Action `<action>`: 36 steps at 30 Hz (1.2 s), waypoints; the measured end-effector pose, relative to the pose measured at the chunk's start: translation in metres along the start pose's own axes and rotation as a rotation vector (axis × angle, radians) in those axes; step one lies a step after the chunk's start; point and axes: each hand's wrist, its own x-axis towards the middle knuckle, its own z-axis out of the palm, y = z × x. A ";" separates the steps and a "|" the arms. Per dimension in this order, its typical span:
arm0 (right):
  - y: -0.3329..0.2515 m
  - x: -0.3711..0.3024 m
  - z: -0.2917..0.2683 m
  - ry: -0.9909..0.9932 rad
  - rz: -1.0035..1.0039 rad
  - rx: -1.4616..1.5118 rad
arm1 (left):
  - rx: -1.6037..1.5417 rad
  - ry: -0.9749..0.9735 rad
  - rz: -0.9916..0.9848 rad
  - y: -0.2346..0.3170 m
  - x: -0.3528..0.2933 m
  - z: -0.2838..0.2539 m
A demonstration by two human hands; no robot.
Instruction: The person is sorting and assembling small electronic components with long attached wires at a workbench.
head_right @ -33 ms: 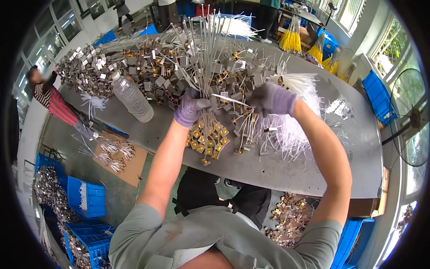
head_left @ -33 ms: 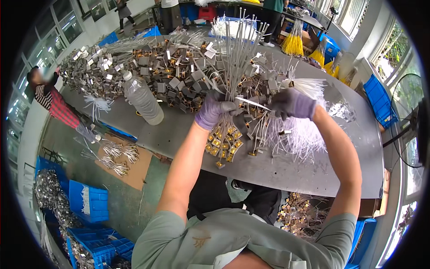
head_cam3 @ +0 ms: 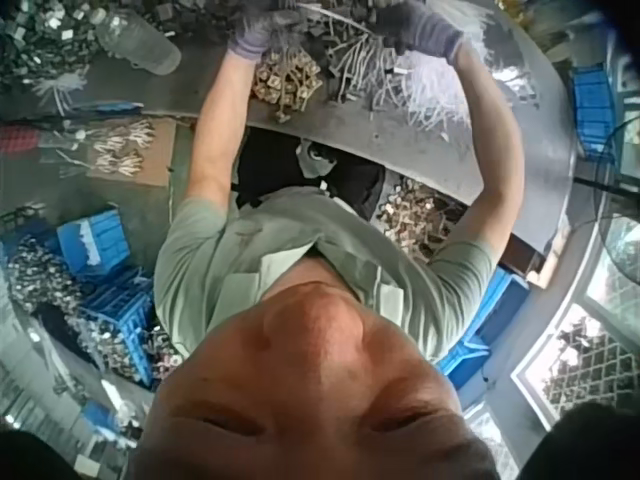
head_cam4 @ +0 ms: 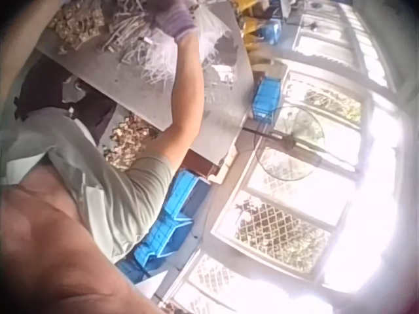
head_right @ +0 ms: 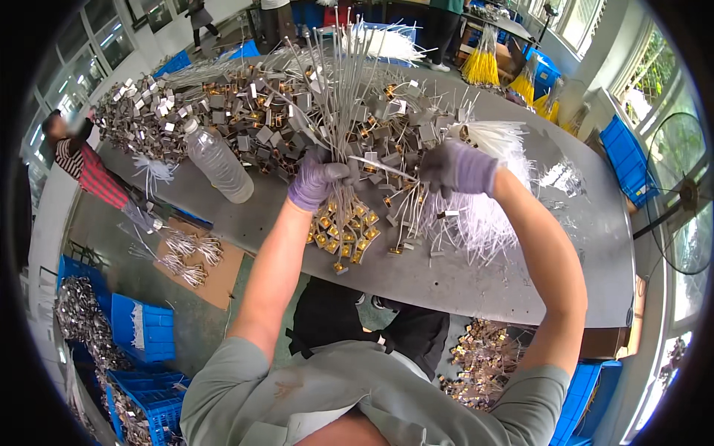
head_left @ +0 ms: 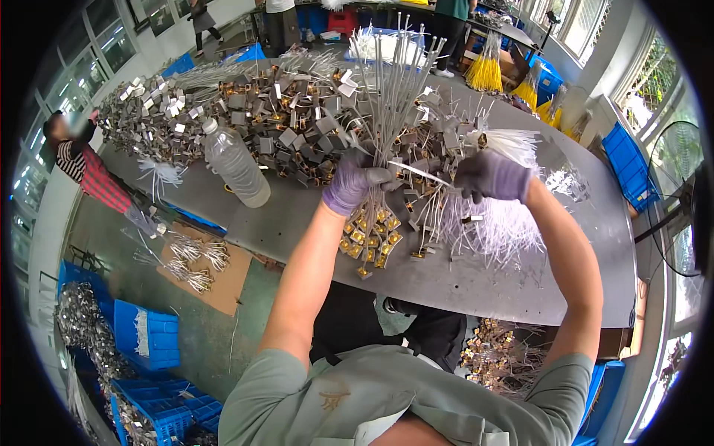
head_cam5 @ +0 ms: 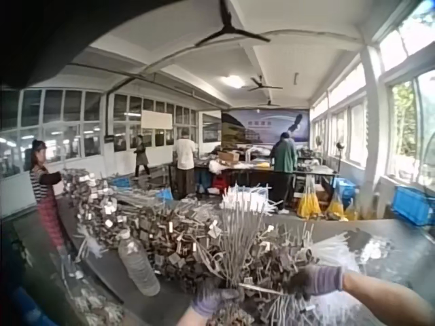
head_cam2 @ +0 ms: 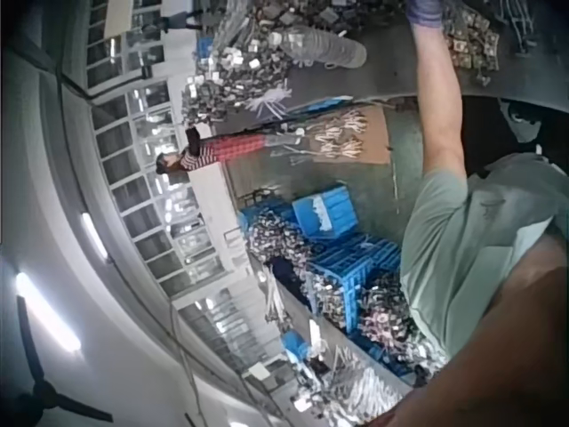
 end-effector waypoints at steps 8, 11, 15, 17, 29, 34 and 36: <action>-0.110 -0.034 0.033 -0.047 -0.852 -0.312 | 0.352 0.009 0.074 -0.018 -0.004 -0.001; -0.152 0.009 0.046 0.152 -0.777 -0.187 | 0.521 0.102 0.111 -0.065 -0.019 -0.017; -0.139 0.074 0.057 0.445 -0.654 -0.101 | 0.701 0.172 0.154 -0.108 -0.004 -0.026; -0.164 0.071 0.067 0.419 -0.727 0.091 | -0.358 0.279 0.079 -0.164 -0.005 -0.108; -0.026 0.071 0.074 0.615 -0.156 1.280 | 0.041 0.047 -0.340 -0.004 0.011 0.011; 0.001 0.107 0.084 0.361 -0.390 1.353 | 0.197 0.100 -0.257 -0.020 0.011 0.010; -0.021 0.102 0.086 0.627 -0.290 1.366 | 1.047 0.345 0.334 -0.038 0.006 -0.020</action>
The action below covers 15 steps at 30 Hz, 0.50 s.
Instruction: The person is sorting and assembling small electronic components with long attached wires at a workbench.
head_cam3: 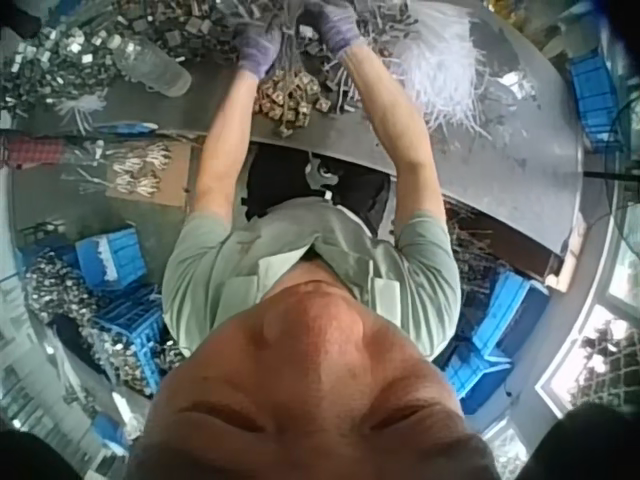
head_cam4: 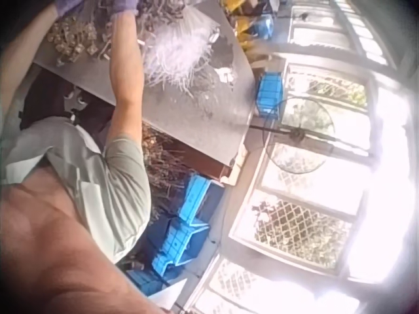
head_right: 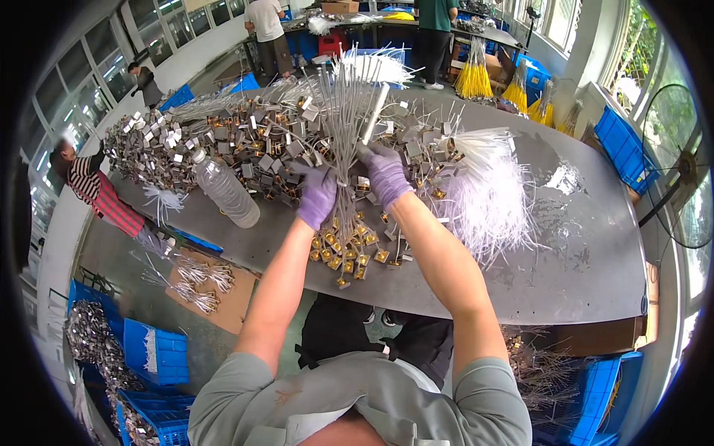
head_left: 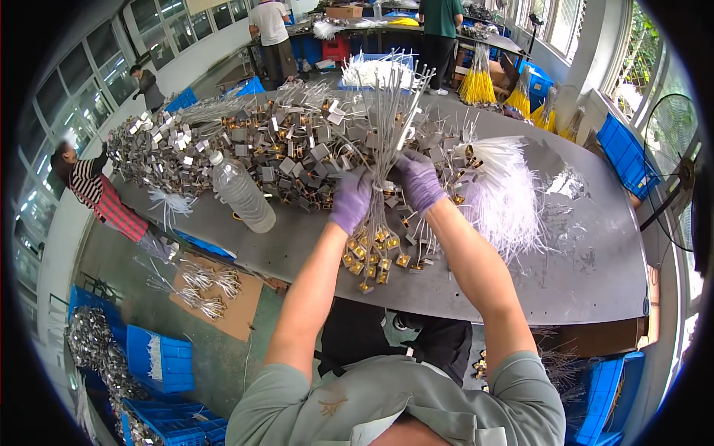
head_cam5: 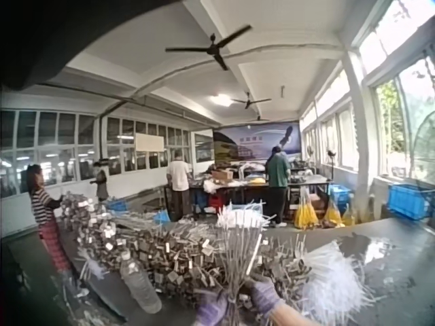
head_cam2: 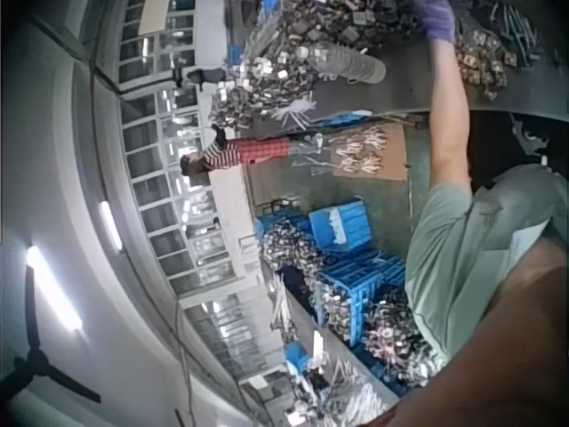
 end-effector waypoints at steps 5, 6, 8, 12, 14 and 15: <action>-0.008 -0.010 -0.016 0.097 -0.069 -0.206 | -1.171 0.093 -0.443 0.047 -0.021 -0.035; -0.011 -0.017 -0.013 0.093 -0.062 -0.209 | -1.297 0.167 -0.481 0.052 -0.021 -0.030; -0.026 -0.043 -0.005 0.172 -0.216 -0.446 | -1.433 0.161 -0.543 0.061 -0.018 -0.028; -0.041 -0.080 0.015 -0.219 -1.247 -0.963 | -0.664 0.073 -0.055 0.062 -0.015 -0.018; -0.058 -0.102 0.041 -0.435 -1.240 -1.246 | -0.628 -0.008 -0.002 0.067 -0.017 -0.013; -0.061 -0.101 0.047 -0.532 -1.330 -1.288 | -0.343 -0.046 0.236 0.050 -0.011 -0.010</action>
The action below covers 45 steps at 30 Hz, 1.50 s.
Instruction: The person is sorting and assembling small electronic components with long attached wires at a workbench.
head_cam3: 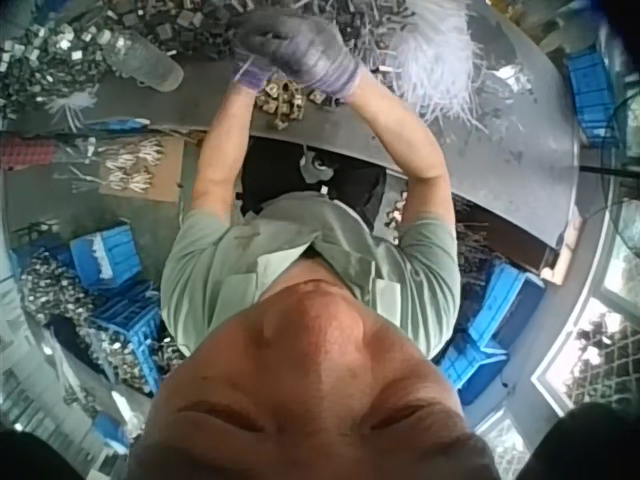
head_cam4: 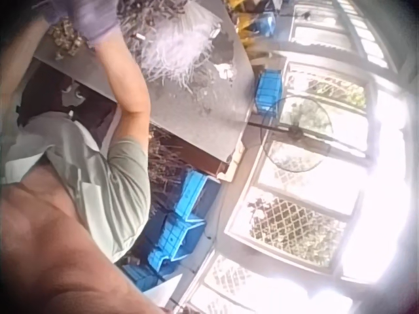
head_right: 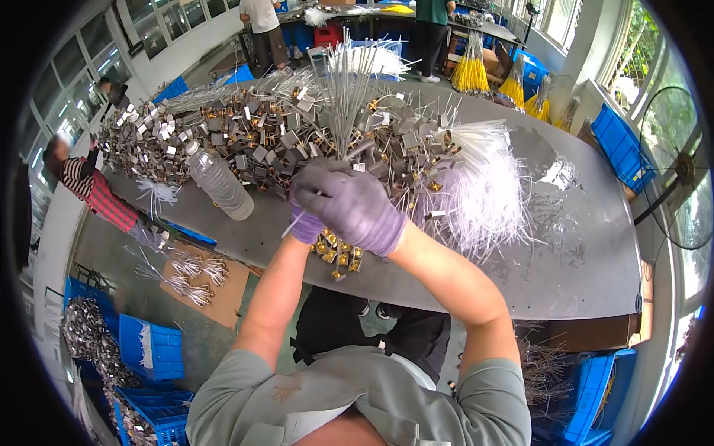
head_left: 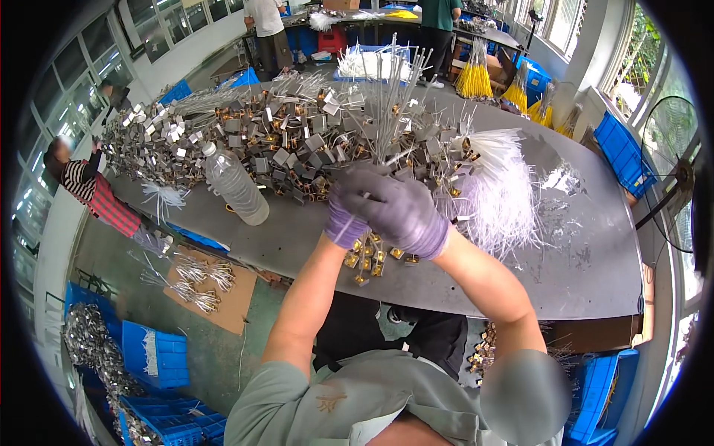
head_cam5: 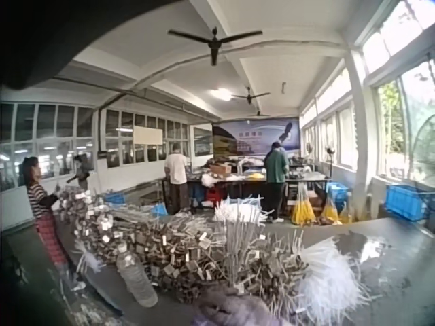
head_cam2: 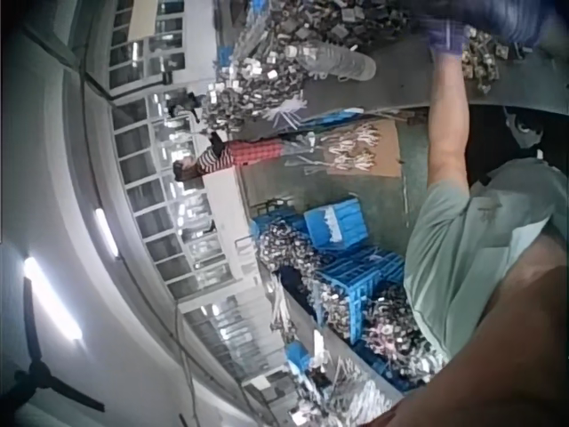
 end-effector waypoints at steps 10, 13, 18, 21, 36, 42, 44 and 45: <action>0.035 -0.008 -0.002 -0.313 0.271 -0.055 | -0.277 0.193 -0.398 0.043 -0.001 -0.007; 0.026 -0.004 0.009 -0.236 0.417 0.084 | -0.744 0.168 -0.456 0.023 -0.009 -0.018; 0.028 0.002 0.008 -0.423 0.601 -0.008 | -0.381 0.215 -0.356 0.025 -0.007 -0.013; 0.035 -0.005 0.018 -0.472 0.433 -0.165 | -0.063 0.239 -0.250 0.018 -0.009 -0.006; 0.057 0.036 -0.014 -0.746 0.476 -0.083 | 0.106 0.185 -0.144 0.019 -0.005 -0.015; 0.070 -0.002 -0.013 -0.628 0.432 -0.251 | 0.356 0.112 -0.157 0.008 -0.016 -0.052; 0.075 -0.025 -0.006 -0.556 0.432 -0.256 | -0.362 0.158 -0.569 0.016 -0.024 -0.058; 0.062 -0.030 -0.004 -0.383 0.265 -0.166 | -0.743 0.106 -0.634 0.019 -0.026 -0.064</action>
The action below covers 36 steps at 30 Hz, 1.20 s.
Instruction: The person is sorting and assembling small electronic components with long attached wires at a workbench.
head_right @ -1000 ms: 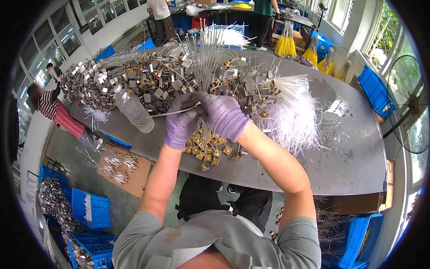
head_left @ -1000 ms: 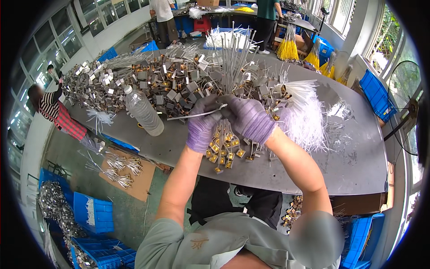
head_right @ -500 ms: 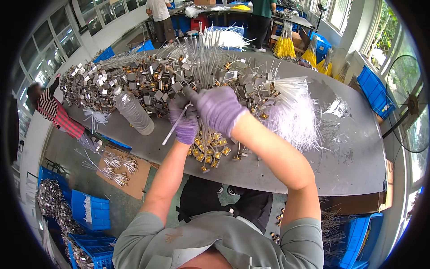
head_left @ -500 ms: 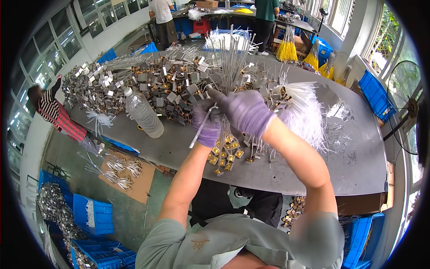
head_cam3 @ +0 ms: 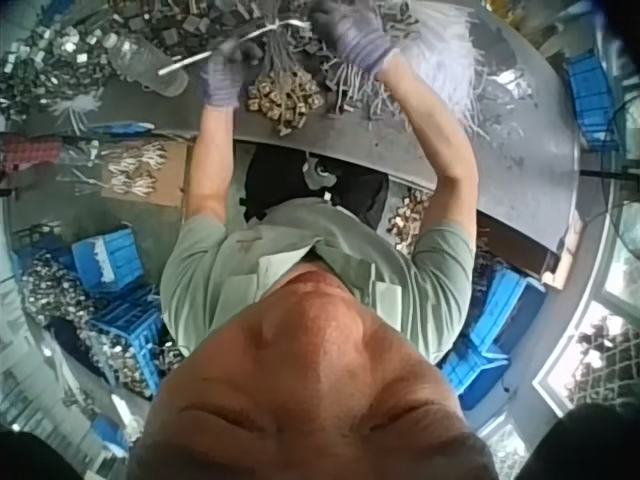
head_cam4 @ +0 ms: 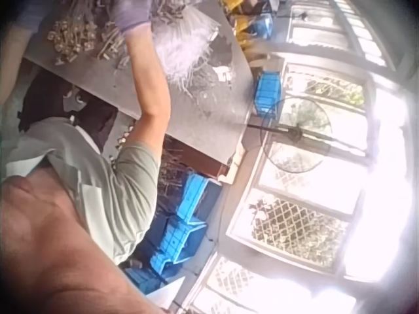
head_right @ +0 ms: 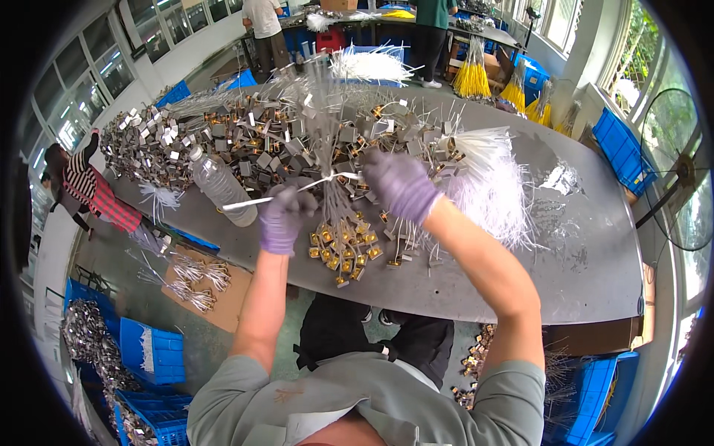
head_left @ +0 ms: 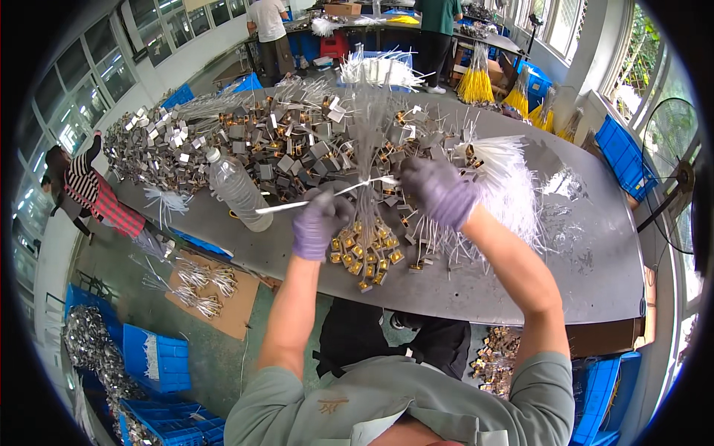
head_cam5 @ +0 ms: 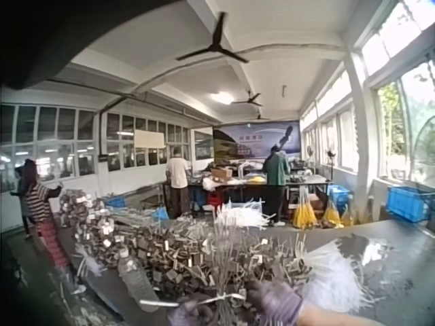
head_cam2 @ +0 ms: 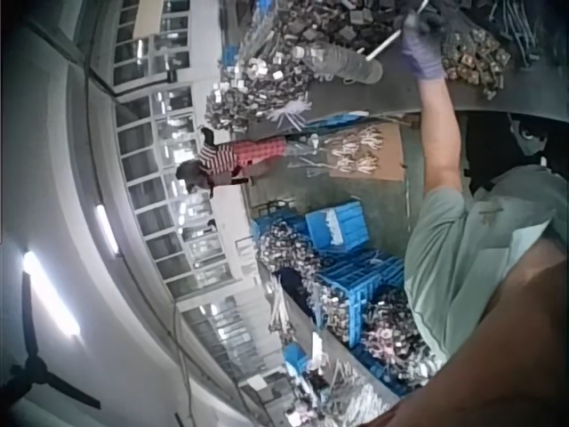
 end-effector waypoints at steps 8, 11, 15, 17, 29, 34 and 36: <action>-0.001 0.000 0.022 -0.054 -0.065 0.442 | -0.015 -0.030 -0.045 0.007 0.006 0.036; -0.013 0.004 0.014 -0.001 -0.042 0.445 | 0.769 0.027 0.231 0.013 0.009 0.014; -0.053 0.013 -0.015 0.130 -0.298 0.436 | 0.912 0.095 0.450 -0.010 -0.006 0.033; -0.061 0.021 -0.022 0.047 -0.375 0.253 | 0.851 -0.085 0.556 -0.014 0.013 0.023; -0.048 0.019 -0.009 -0.158 0.073 0.219 | 0.326 0.158 0.263 -0.011 -0.003 0.026; -0.034 0.011 -0.007 -0.516 0.248 0.365 | 0.550 0.200 0.521 -0.014 0.019 0.028; -0.038 0.020 -0.017 -0.531 0.173 0.131 | 0.614 0.369 0.586 -0.023 0.025 0.024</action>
